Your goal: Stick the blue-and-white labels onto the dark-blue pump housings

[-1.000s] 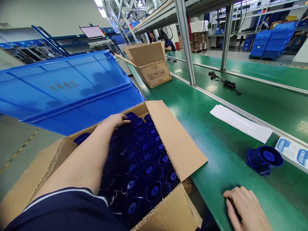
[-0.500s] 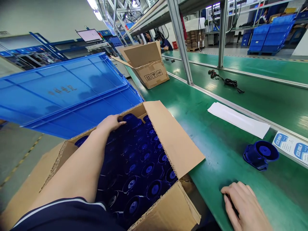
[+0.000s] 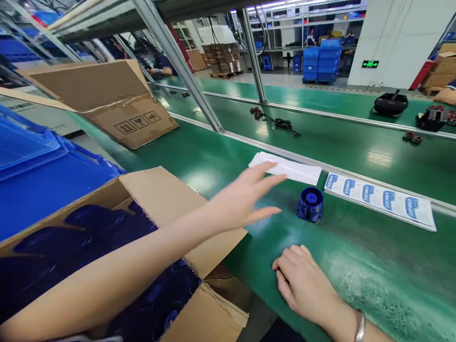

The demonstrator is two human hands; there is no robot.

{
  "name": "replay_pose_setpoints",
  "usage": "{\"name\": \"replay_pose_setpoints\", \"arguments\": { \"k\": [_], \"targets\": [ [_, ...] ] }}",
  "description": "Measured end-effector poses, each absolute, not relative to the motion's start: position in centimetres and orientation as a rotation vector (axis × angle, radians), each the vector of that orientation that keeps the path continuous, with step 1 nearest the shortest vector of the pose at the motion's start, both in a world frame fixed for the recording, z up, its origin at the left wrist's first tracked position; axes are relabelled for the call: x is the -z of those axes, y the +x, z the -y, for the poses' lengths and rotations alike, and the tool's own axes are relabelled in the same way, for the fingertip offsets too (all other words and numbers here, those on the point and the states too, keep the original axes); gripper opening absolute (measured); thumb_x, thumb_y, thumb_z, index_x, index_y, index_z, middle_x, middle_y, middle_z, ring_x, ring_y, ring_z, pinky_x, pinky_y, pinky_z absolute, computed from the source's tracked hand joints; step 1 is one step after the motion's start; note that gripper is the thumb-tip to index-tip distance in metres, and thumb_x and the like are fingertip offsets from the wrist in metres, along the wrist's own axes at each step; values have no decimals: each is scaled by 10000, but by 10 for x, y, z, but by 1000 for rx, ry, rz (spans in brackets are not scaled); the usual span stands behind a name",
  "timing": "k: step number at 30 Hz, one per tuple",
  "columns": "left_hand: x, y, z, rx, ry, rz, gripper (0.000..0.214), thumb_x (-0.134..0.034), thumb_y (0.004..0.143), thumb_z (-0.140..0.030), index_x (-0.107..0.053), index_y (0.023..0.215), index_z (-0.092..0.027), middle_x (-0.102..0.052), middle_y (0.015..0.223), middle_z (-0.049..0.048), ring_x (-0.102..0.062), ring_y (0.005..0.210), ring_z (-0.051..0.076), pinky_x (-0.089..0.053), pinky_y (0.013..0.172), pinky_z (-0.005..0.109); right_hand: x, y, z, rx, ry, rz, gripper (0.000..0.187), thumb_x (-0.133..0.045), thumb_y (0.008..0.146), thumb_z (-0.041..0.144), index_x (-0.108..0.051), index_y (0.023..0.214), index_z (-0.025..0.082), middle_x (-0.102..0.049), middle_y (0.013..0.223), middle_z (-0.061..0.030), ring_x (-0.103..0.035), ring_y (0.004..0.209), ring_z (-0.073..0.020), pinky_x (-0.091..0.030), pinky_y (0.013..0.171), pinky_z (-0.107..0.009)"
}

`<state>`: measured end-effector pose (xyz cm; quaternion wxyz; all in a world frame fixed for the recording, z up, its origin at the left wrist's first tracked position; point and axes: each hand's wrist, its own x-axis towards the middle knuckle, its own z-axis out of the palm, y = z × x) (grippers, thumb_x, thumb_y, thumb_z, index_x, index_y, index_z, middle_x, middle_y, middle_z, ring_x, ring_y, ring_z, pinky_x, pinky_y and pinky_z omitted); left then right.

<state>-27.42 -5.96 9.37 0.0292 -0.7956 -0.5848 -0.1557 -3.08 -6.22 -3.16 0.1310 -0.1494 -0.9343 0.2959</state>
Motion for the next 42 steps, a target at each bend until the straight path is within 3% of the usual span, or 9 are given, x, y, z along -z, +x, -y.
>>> {"name": "replay_pose_setpoints", "arguments": {
  "k": [2,4,7,11,17,21,30,35,42],
  "targets": [
    [-84,-234,32,346,-2654,1723,794,-726,868,-455,-366,1531,-206,-271,1638,203,-248,1516,398,-337,1186,541,32,-27,64,-897,-426,2701,165,-470,989,105,-565,1049,225,-602,935,-34,-554,910,-221,-457,858,-402],
    [-72,-207,7,198,-2774,1666,857,-777,834,-410,-344,1547,-214,-274,1639,186,-299,1492,407,-378,1155,505,36,-22,65,-921,-397,2692,166,-447,1006,114,-558,1057,226,-596,941,-38,-558,913,-225,-455,878,-421],
    [-57,-192,-17,-29,-2886,1597,641,-721,880,-232,-463,1465,-178,-496,1458,152,-583,1236,306,-482,1028,384,47,-16,63,-911,-340,2684,160,-426,1033,152,-559,1068,235,-590,932,-44,-572,902,-233,-461,874,-435],
    [-67,-206,-5,77,-2729,1709,533,-675,902,-220,-507,1408,-200,-543,1352,134,-628,1069,283,-520,930,401,56,-17,57,-875,-248,2655,141,-454,1035,183,-573,1074,247,-605,928,-49,-596,873,-233,-484,821,-405],
    [-147,-322,106,557,-1831,2031,578,-743,870,-298,-472,1378,-245,-559,1364,95,-517,1302,295,-433,1117,460,52,-20,57,-903,-234,2649,123,-447,1048,212,-565,1056,249,-610,899,-39,-609,817,-214,-495,757,-371],
    [-171,-429,193,247,-915,2327,690,-766,840,-359,-429,1420,-196,-513,1397,143,-479,1338,362,-424,1118,529,51,-21,58,-869,-258,2656,106,-458,1051,251,-564,1054,250,-618,887,-38,-622,797,-211,-500,723,-357],
    [-83,-556,250,-191,-651,2839,727,-798,768,-451,-519,1360,-136,-582,1318,208,-606,1183,385,-499,983,480,58,-22,48,-655,-187,2674,105,-523,1024,308,-598,1062,247,-675,880,-39,-676,761,-195,-535,672,-306],
    [-47,-589,240,-249,-681,2898,482,-637,940,-448,-560,1327,-170,-589,1338,131,-603,1168,286,-502,994,511,61,-21,47,-619,-191,2675,117,-529,1024,314,-611,1065,242,-684,870,-39,-686,767,-191,-552,691,-297],
    [-24,-620,236,-274,-720,2902,427,-650,950,-384,-580,1314,-174,-602,1328,120,-622,1155,274,-542,967,502,58,-22,49,-627,-216,2699,123,-531,1025,320,-613,1061,237,-673,841,-38,-678,736,-184,-559,668,-280]
  ]
}}
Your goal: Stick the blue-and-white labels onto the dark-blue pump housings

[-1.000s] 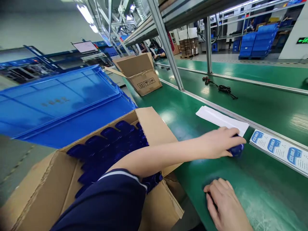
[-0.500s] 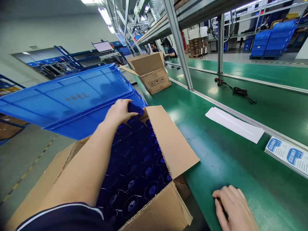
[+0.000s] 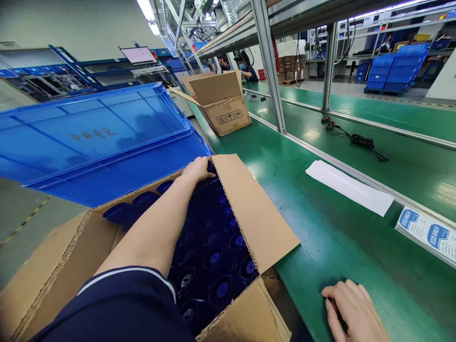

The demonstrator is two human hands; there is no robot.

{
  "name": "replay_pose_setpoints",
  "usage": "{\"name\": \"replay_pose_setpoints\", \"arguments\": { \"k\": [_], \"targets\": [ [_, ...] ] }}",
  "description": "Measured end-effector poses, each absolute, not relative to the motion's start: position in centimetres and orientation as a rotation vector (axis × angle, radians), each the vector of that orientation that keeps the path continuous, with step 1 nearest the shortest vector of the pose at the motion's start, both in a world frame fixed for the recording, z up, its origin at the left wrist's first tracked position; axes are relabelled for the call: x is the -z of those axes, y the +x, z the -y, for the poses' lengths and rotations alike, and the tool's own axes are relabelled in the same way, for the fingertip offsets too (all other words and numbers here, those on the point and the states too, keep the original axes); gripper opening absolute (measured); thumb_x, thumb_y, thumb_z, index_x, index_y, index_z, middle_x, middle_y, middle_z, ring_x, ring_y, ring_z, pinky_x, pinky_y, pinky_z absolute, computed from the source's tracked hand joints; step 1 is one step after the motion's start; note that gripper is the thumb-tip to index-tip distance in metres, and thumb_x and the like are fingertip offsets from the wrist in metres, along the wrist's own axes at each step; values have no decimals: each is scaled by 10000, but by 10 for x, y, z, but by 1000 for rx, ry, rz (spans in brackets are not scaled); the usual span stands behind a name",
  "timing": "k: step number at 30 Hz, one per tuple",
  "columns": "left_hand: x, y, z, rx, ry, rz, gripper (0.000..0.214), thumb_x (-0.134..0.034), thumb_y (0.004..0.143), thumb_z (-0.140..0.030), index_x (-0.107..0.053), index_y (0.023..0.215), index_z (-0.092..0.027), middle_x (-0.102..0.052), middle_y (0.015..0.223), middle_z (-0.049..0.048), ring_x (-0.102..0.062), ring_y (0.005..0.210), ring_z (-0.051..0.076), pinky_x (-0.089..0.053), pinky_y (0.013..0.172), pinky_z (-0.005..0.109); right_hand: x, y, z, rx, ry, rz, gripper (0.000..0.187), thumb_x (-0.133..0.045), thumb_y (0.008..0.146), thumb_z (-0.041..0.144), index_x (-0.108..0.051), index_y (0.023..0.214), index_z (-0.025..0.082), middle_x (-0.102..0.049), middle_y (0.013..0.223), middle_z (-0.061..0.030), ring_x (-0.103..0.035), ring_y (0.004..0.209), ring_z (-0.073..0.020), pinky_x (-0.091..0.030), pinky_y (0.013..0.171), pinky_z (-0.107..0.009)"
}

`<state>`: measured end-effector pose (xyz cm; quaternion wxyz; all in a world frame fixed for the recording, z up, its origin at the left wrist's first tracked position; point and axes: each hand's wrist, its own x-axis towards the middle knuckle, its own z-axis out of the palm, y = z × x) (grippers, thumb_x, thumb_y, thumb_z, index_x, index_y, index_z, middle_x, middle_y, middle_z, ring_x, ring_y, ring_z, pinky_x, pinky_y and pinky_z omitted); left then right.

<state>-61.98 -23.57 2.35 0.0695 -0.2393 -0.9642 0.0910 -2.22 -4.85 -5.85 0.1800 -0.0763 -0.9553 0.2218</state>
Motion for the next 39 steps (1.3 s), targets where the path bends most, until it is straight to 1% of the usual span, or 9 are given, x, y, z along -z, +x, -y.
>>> {"name": "replay_pose_setpoints", "arguments": {
  "k": [16,21,24,27,29,31,33,36,39],
  "targets": [
    [24,-614,251,-128,-659,2762,418,-657,947,-333,-577,1329,-184,-539,1428,126,-571,1247,300,-521,1010,532,48,-24,53,-606,-248,2624,187,-474,1051,379,-605,1034,247,-679,856,-33,-671,752,-197,-532,685,-317],
    [24,-603,247,-53,-678,2779,449,-651,949,-352,-556,1355,-186,-543,1417,129,-576,1234,302,-517,1007,540,51,-20,54,-690,-300,2672,167,-482,1055,361,-605,1078,252,-671,906,-34,-656,802,-205,-515,767,-351],
    [22,-590,242,13,-738,2755,526,-636,946,-314,-477,1427,-175,-450,1513,157,-473,1360,340,-448,1085,562,52,-17,54,-739,-323,2695,163,-487,1053,354,-605,1098,251,-670,940,-43,-649,849,-216,-501,819,-375],
    [24,-569,240,79,-827,2737,663,-622,902,-222,-353,1495,-99,-334,1584,227,-308,1485,358,-343,1186,524,51,-14,54,-777,-355,2722,169,-487,1053,360,-610,1090,250,-668,946,-45,-642,860,-220,-493,830,-382],
    [28,-550,241,127,-878,2734,717,-600,881,-200,-291,1513,-59,-290,1599,256,-254,1512,360,-300,1216,513,51,-13,53,-798,-365,2732,179,-488,1051,370,-613,1089,248,-669,952,-47,-638,866,-223,-490,822,-381],
    [33,-525,246,179,-928,2732,698,-564,895,-222,-281,1507,-41,-305,1582,268,-266,1504,366,-290,1222,525,52,-11,53,-815,-370,2740,188,-495,1048,384,-616,1094,247,-671,964,-53,-634,876,-229,-485,816,-383],
    [39,-494,254,226,-1007,2733,609,-514,934,-271,-340,1470,-39,-388,1523,265,-334,1467,358,-315,1213,518,53,-9,52,-829,-378,2757,195,-494,1048,393,-614,1101,248,-671,973,-58,-629,877,-234,-479,811,-387],
    [54,-440,271,271,-1214,2746,473,-421,1000,-369,-466,1395,-111,-528,1430,204,-440,1408,306,-362,1198,483,53,-6,49,-842,-393,2797,211,-481,1053,410,-608,1115,253,-665,965,-58,-629,856,-235,-473,795,-388],
    [75,-387,285,277,-1464,2754,547,-438,1003,-487,-470,1440,-160,-467,1547,163,-380,1476,295,-292,1245,491,54,-4,47,-831,-394,2830,230,-485,1049,439,-607,1126,260,-660,952,-53,-637,847,-236,-472,803,-392]
  ]
}}
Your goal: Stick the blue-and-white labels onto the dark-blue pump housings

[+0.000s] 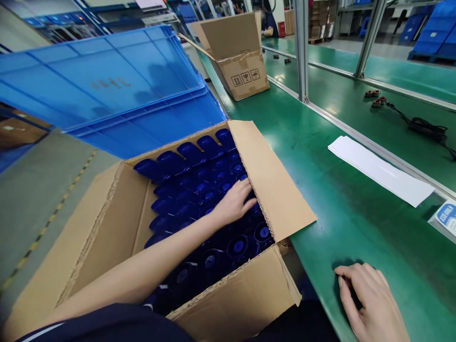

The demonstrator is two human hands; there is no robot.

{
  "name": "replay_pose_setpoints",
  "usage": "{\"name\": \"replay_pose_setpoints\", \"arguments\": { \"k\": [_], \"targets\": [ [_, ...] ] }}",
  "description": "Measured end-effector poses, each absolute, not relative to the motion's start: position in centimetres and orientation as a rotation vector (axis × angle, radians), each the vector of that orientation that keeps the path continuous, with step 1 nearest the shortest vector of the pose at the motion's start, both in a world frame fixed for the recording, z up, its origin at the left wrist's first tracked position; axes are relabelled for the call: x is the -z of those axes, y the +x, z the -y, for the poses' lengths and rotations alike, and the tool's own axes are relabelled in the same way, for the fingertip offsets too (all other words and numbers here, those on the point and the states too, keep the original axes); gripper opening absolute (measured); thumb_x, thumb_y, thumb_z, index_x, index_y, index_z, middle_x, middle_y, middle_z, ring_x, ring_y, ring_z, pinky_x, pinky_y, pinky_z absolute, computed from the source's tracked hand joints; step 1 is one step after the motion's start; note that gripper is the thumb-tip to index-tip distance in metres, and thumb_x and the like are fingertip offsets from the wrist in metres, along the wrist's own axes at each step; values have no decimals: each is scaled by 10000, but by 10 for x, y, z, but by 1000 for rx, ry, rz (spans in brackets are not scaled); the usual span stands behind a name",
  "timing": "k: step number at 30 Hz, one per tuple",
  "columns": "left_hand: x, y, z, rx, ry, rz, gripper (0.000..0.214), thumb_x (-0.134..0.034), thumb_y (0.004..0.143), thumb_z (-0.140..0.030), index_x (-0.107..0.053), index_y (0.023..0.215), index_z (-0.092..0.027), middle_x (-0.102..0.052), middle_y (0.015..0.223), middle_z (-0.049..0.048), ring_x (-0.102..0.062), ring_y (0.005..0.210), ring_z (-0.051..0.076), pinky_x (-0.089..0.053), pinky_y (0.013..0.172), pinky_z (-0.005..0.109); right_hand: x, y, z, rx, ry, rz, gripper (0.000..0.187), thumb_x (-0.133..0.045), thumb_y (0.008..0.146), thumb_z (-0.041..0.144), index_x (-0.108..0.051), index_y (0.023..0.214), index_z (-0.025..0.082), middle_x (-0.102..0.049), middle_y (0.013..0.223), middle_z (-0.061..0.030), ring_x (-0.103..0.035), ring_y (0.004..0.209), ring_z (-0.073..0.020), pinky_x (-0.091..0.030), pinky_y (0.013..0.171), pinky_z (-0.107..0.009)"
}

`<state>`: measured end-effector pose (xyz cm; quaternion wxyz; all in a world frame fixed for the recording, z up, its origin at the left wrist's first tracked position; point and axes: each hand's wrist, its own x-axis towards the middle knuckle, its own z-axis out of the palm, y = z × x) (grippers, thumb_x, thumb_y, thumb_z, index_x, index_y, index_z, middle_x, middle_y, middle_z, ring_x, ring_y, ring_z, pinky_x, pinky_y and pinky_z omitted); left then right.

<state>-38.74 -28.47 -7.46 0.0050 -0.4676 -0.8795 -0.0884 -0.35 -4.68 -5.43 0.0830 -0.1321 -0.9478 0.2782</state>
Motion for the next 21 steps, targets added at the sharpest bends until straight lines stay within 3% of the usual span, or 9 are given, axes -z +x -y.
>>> {"name": "replay_pose_setpoints", "arguments": {
  "k": [4,7,16,21],
  "targets": [
    [94,-342,294,290,-1562,2798,660,-352,1022,-552,-366,1548,-153,-307,1658,158,-102,1570,373,-244,1235,610,57,-1,43,-789,-382,2838,248,-495,1040,461,-612,1119,258,-661,943,-51,-648,851,-240,-472,823,-399],
    [98,-326,295,307,-1600,2807,710,-350,1009,-599,-318,1582,-180,-299,1668,119,13,1576,357,-213,1249,600,57,-1,41,-765,-366,2838,259,-492,1038,468,-618,1105,253,-666,938,-53,-653,850,-244,-476,826,-402],
    [94,-323,292,303,-1573,2833,741,-353,990,-646,-376,1548,-160,-243,1673,185,-124,1570,355,-177,1245,627,57,0,42,-756,-345,2817,271,-497,1032,471,-625,1108,245,-674,937,-54,-663,857,-245,-494,807,-389],
    [85,-339,292,325,-1527,2853,750,-348,993,-645,-311,1576,-174,-213,1686,168,-146,1573,304,-207,1257,558,58,0,42,-769,-355,2820,257,-496,1036,469,-619,1101,252,-668,949,-50,-655,874,-242,-485,827,-394]
  ]
}}
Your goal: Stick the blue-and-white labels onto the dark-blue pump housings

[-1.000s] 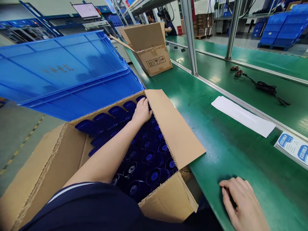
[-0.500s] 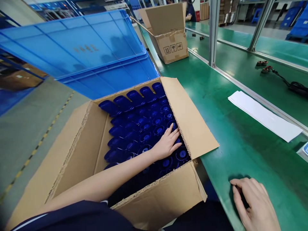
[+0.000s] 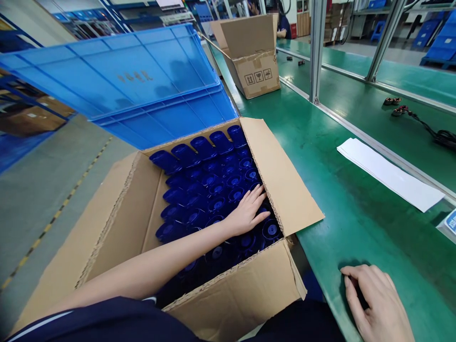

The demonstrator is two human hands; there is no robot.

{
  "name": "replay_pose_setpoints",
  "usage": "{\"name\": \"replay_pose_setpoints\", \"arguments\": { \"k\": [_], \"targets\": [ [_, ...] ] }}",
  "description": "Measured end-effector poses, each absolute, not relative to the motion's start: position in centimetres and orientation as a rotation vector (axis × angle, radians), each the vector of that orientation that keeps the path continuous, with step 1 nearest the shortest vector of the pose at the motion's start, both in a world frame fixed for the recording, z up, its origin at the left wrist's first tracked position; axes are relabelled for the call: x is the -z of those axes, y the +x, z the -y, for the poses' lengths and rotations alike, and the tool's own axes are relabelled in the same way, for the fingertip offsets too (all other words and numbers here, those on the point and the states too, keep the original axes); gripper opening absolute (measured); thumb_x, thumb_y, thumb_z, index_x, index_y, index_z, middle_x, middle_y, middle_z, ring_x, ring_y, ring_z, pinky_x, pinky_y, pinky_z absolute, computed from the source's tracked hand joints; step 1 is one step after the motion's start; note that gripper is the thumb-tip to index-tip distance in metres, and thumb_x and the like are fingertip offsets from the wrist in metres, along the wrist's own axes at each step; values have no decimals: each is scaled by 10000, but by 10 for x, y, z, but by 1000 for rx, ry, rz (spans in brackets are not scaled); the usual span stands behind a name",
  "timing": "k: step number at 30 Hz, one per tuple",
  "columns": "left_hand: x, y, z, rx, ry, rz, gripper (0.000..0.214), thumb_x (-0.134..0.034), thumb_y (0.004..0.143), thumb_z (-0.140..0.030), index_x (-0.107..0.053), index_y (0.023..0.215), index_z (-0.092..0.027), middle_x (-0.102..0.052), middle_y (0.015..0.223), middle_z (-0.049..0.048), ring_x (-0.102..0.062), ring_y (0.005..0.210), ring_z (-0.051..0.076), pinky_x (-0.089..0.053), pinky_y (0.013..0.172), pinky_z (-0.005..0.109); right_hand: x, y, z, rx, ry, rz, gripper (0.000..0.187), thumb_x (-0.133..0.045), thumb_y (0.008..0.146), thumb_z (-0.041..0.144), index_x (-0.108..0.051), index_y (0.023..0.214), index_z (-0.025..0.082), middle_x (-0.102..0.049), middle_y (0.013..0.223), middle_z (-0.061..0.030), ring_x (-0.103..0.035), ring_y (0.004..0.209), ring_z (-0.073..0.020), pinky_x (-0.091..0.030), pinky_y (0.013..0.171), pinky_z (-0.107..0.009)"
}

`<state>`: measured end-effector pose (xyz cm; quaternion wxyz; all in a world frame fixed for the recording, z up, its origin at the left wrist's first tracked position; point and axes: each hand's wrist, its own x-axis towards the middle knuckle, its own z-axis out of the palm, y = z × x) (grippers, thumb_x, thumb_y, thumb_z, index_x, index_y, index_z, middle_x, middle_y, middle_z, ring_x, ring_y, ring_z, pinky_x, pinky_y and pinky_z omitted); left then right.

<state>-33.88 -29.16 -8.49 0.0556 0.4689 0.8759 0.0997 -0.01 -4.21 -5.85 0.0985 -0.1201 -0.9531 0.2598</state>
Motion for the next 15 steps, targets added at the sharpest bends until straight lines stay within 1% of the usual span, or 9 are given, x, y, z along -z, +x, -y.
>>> {"name": "replay_pose_setpoints", "arguments": {
  "k": [2,3,5,6,8,9,12,15],
  "targets": [
    [80,-360,290,-307,1372,-2708,712,-329,1008,-620,-309,1578,-194,-201,1695,141,-133,1577,283,-186,1264,545,59,0,42,-767,-357,2820,261,-495,1036,475,-615,1103,253,-666,949,-51,-654,872,-243,-483,827,-398],
    [78,-373,289,-307,1332,-2744,692,-322,1015,-606,-309,1580,-207,-193,1699,127,-120,1579,283,-170,1262,559,59,0,42,-767,-358,2822,262,-495,1037,475,-614,1108,253,-667,950,-53,-656,870,-245,-484,827,-400],
    [77,-401,288,-301,1222,-2823,672,-321,1019,-589,-307,1585,-226,-174,1705,113,-80,1581,323,-156,1239,634,59,0,42,-763,-362,2828,265,-494,1038,474,-613,1119,251,-669,945,-56,-659,861,-247,-489,824,-402],
    [78,-413,287,-292,1161,-2856,678,-324,1016,-590,-311,1586,-223,-165,1706,121,-67,1577,359,-163,1214,682,58,-1,42,-760,-364,2830,266,-493,1038,472,-613,1122,250,-670,941,-57,-661,856,-248,-493,821,-402],
    [81,-429,286,-265,1072,-2887,702,-341,1001,-613,-334,1580,-216,-153,1704,142,-74,1563,421,-184,1165,753,59,-1,42,-755,-358,2828,265,-493,1038,471,-614,1123,250,-672,937,-58,-665,848,-248,-501,816,-400],
    [83,-432,286,-250,1053,-2887,713,-348,993,-628,-344,1578,-220,-154,1703,146,-87,1559,435,-197,1149,769,59,-1,42,-752,-353,2823,266,-492,1038,472,-614,1121,251,-673,937,-58,-667,847,-248,-504,812,-398],
    [89,-424,288,-210,1078,-2861,728,-354,974,-671,-346,1578,-266,-191,1699,116,-119,1560,417,-203,1153,764,62,0,42,-754,-344,2816,266,-491,1036,474,-613,1119,253,-679,948,-58,-671,852,-249,-510,813,-397],
    [90,-407,291,-180,1131,-2842,738,-374,958,-693,-349,1576,-289,-207,1698,91,-116,1565,397,-166,1176,749,65,1,40,-757,-342,2818,268,-497,1033,477,-605,1133,253,-684,969,-61,-671,867,-251,-511,831,-403]
  ]
}}
